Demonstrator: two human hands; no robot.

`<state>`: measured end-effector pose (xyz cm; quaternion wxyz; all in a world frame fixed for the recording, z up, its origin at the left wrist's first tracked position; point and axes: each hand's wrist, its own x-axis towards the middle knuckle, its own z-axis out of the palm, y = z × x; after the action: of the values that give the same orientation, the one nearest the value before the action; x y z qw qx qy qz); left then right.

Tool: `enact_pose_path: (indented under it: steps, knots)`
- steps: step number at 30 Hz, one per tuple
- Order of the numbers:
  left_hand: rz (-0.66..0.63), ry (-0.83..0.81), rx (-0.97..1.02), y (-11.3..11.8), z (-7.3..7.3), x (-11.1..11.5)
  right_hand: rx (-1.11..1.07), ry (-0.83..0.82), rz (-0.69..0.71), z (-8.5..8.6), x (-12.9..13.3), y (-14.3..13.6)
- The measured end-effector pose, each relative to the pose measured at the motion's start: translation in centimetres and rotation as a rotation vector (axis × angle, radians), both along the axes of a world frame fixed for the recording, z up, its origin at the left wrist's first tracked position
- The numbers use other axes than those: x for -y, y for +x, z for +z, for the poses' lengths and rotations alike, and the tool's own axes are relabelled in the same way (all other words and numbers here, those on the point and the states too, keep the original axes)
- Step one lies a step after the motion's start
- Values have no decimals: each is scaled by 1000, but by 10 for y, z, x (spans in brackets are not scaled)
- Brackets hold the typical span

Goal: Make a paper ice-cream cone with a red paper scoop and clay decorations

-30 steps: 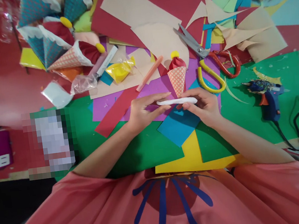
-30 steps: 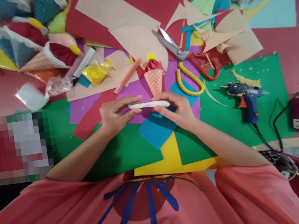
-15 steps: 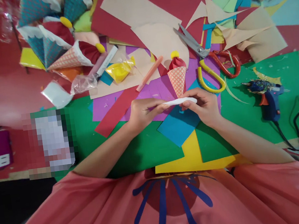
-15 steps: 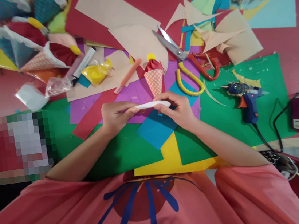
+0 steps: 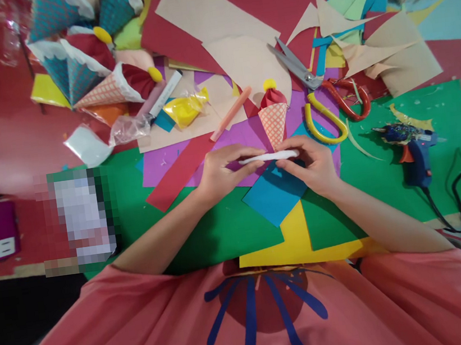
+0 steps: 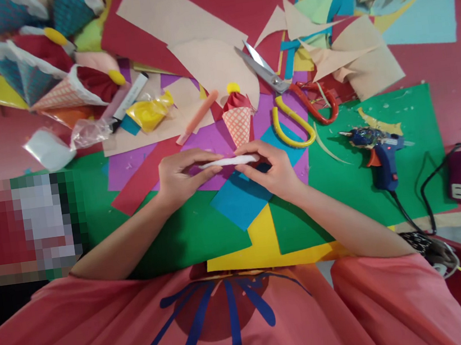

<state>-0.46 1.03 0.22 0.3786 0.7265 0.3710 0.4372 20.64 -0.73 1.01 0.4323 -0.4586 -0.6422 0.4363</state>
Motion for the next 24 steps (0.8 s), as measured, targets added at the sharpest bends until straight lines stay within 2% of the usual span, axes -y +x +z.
enact_pose_path:
  steps: [9,16,20,24]
  knots:
    - [29,62,-31,4,0,-3,48,19,16,0,-1,0]
    - [13,-122,50,-1,1,3,-17,-18,27,-1,1,0]
    - [64,-78,67,1,-1,2,-17,-33,-9,-1,1,0]
    - [99,-14,57,4,-2,1,7,24,-16,-1,-1,1]
